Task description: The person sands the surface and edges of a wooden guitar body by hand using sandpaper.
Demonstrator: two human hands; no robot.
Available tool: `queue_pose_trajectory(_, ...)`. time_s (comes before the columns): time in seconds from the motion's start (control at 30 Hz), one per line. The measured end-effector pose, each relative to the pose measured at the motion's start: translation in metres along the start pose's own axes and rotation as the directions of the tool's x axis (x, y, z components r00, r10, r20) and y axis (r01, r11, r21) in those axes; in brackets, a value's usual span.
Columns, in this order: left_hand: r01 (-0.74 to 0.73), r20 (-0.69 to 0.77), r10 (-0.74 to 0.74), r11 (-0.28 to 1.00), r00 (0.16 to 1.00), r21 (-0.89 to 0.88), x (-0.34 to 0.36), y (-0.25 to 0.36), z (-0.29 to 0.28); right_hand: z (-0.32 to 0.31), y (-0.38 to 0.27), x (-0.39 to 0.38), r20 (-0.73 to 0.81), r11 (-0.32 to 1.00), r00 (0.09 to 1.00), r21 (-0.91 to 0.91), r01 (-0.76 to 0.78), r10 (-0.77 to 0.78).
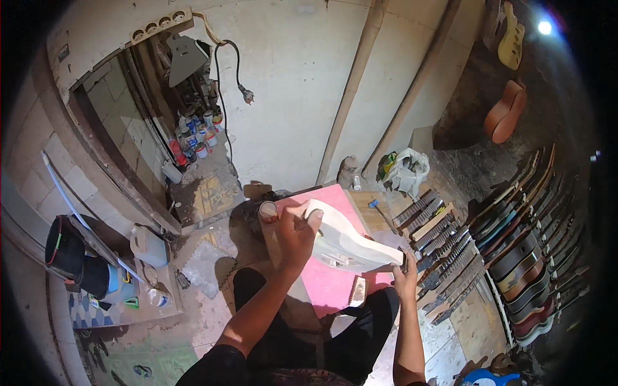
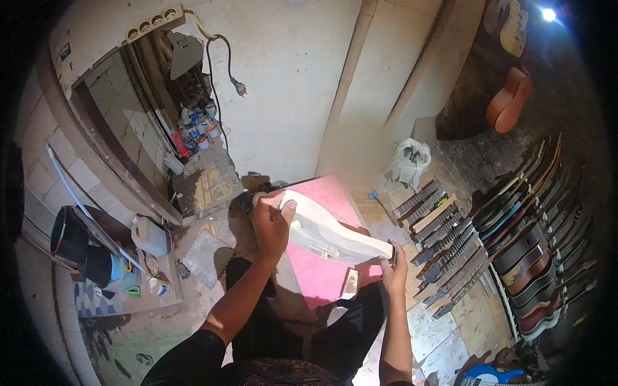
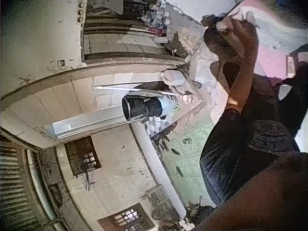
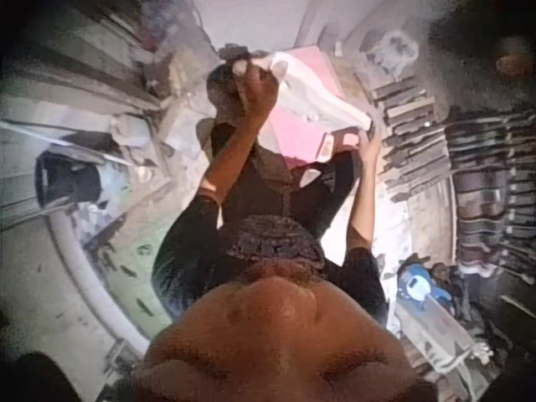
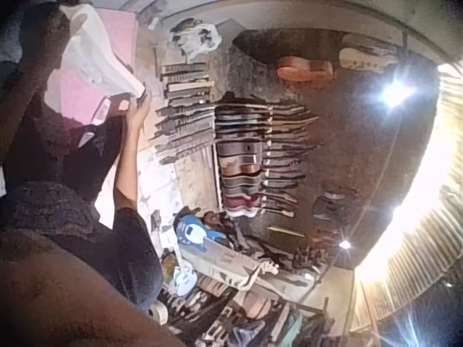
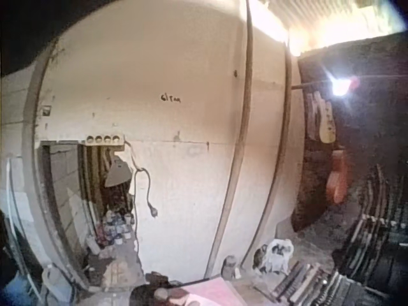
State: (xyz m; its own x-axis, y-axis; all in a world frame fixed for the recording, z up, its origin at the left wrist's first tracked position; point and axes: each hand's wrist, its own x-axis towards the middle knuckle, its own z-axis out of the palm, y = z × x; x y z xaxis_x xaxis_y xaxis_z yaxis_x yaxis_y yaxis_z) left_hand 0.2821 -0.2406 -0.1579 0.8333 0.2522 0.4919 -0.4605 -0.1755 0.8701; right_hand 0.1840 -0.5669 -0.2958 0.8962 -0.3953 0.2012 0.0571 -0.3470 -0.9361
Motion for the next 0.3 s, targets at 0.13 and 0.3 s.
queue_pose_trajectory(0.13,-0.115,0.065,0.124,0.985,0.99,-0.131,-0.007,0.013,0.008,-0.009,0.01,0.002,0.02,0.999,0.999,0.025,0.03,-0.03)
queue_pose_trajectory(0.3,-0.036,0.266,0.093,0.977,0.959,-0.212,-0.017,0.017,0.013,-0.019,0.023,0.004,0.065,0.984,0.99,0.115,-0.135,0.128)
